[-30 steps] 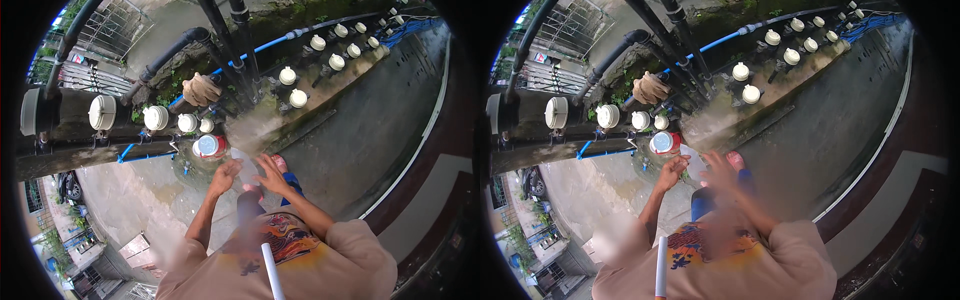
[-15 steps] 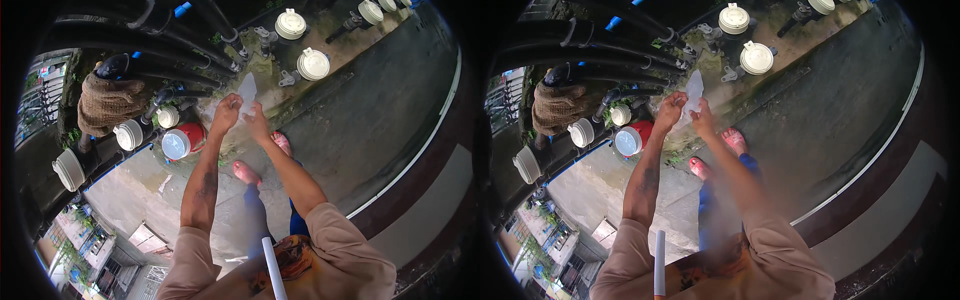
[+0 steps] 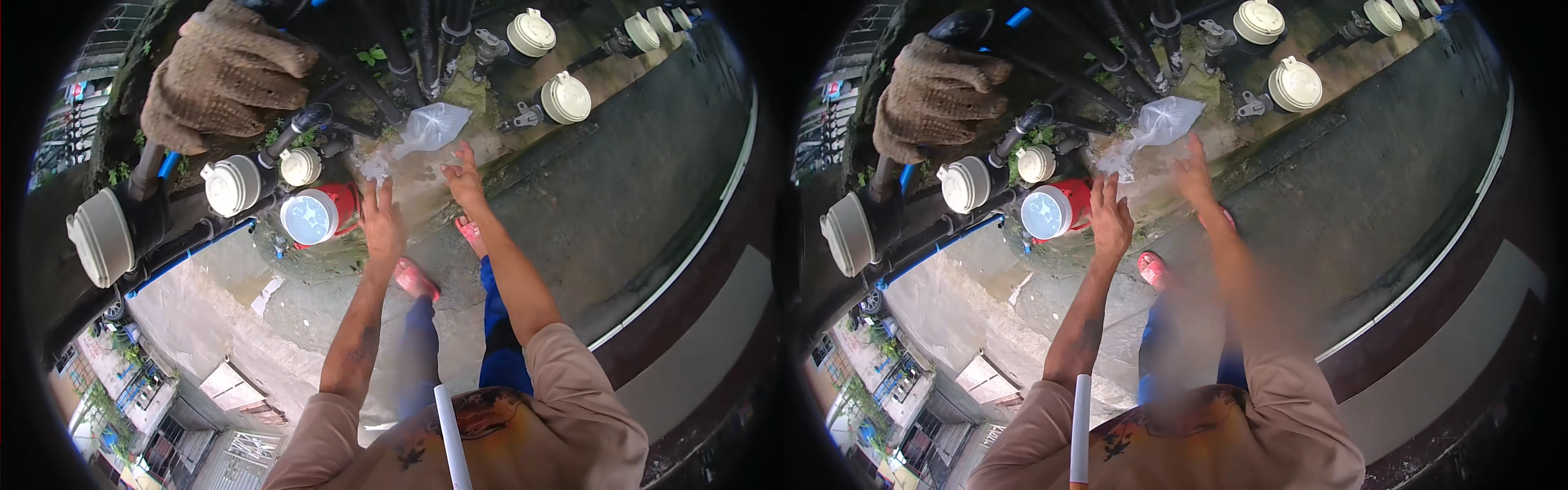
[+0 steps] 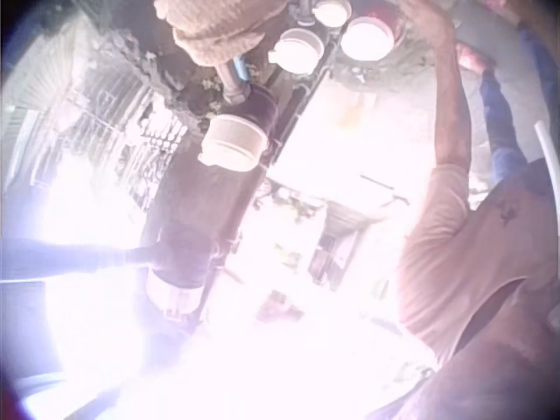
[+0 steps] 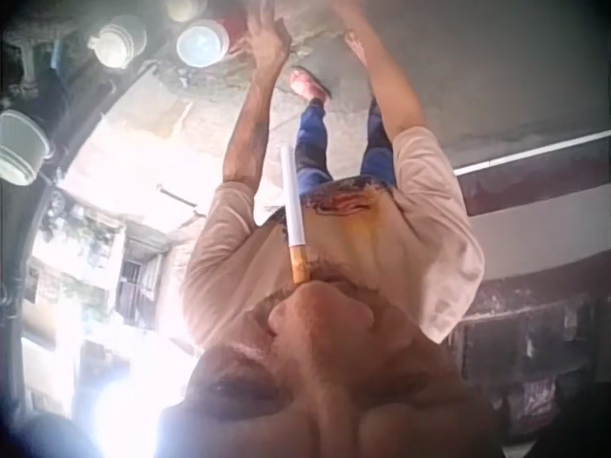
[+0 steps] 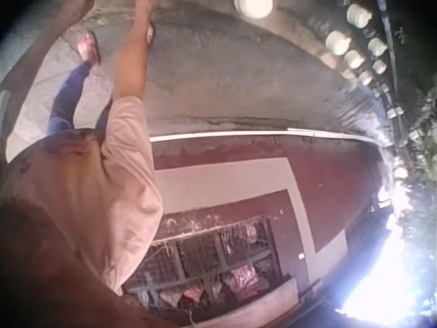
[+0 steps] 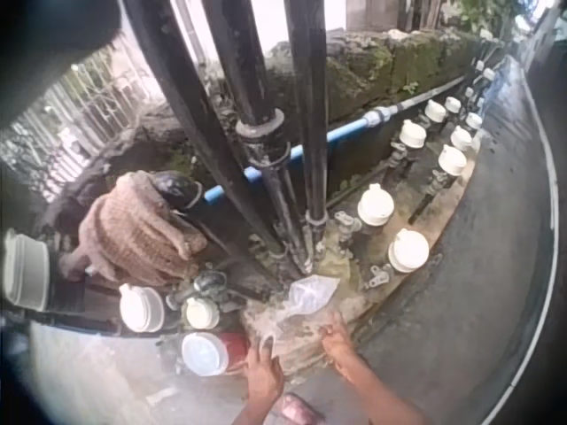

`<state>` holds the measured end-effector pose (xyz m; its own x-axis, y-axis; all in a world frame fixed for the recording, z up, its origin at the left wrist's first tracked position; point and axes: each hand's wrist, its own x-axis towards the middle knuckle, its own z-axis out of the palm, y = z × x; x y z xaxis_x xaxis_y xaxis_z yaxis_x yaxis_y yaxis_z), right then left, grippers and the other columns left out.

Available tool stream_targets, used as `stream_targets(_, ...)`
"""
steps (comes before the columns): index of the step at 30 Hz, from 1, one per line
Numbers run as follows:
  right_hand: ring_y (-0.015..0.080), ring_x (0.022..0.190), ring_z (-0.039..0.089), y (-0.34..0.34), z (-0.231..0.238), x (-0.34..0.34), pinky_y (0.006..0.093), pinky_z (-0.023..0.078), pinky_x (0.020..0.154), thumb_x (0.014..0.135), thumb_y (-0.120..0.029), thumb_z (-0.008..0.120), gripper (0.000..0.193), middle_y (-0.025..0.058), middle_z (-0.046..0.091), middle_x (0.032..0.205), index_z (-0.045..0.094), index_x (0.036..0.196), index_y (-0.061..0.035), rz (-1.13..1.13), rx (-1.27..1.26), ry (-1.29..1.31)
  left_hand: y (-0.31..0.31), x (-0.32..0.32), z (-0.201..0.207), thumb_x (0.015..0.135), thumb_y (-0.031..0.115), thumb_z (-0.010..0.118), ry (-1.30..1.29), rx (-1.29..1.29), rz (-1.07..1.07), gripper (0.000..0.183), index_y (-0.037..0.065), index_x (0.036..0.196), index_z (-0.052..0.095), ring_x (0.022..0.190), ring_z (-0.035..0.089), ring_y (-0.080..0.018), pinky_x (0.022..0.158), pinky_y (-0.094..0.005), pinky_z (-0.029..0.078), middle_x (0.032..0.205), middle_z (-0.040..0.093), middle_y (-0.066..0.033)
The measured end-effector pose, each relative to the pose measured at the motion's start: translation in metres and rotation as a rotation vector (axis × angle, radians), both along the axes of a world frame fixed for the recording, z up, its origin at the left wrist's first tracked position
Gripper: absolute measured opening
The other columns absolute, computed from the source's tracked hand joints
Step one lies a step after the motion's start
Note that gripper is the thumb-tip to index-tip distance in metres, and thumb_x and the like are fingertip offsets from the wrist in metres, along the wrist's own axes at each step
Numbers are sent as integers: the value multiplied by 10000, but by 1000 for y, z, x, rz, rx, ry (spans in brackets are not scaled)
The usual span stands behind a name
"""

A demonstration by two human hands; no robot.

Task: The person fills a plastic container and a plastic bag from an outdoor faucet and then moves them to a secondary location near water meters.

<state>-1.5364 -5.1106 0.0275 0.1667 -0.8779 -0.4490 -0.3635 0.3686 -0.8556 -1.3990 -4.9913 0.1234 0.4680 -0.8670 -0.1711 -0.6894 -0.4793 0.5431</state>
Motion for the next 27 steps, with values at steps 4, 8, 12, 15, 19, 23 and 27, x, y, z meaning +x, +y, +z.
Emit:
stream_targets(4,277,967,629,74,6,-11,371,504,854,838,-154,704,676,166,578,1215,383,1430,-98,122,48,188,157,22,1,850,106,626,325,339,128,438,38,1278,561,1248,479,-413,1007,-456,426,1314,532,-234)
stream_targets(8,292,1059,631,188,-4,-89,385,495,892,846,-239,711,549,166,644,1131,488,1318,-69,484,180,340,284,12,13,780,437,740,929,1148,-334,762,132,1420,462,1156,592,-284,817,-435,564,1310,580,-142)
stream_targets(12,340,1281,485,260,-2,-195,450,423,1028,842,-456,645,577,180,583,1288,578,1274,-79,1496,599,827,362,19,-43,787,374,766,1125,1044,-257,618,113,1309,562,980,647,-258,701,-382,564,1165,639,-117)
stream_targets(15,373,1367,367,298,97,-112,566,390,1027,834,-457,651,573,150,495,1397,586,1292,-119,1544,727,986,444,99,-43,768,267,784,294,687,361,555,44,1234,580,1001,644,-308,784,-405,543,1081,659,-185)
stream_targets(19,433,1365,283,315,0,-266,744,330,949,851,-451,632,537,86,365,1488,576,1314,-186,1226,335,778,250,175,-80,689,332,807,50,412,252,876,119,1428,386,1303,418,-355,956,-643,366,1400,441,-156)
stream_targets(23,384,1300,343,331,38,-156,780,332,899,843,-447,639,502,68,457,1370,593,1275,-194,1201,432,925,203,271,-76,630,389,837,-247,388,393,1051,60,1471,299,1370,324,-349,1027,-636,289,1504,343,-136)
stream_targets(27,324,1261,384,326,57,-158,777,367,844,808,-424,662,463,43,531,1236,620,1202,-186,1043,277,972,159,297,-137,732,339,761,-219,434,391,956,58,1492,255,1412,258,-350,1023,-652,281,1549,268,-144)
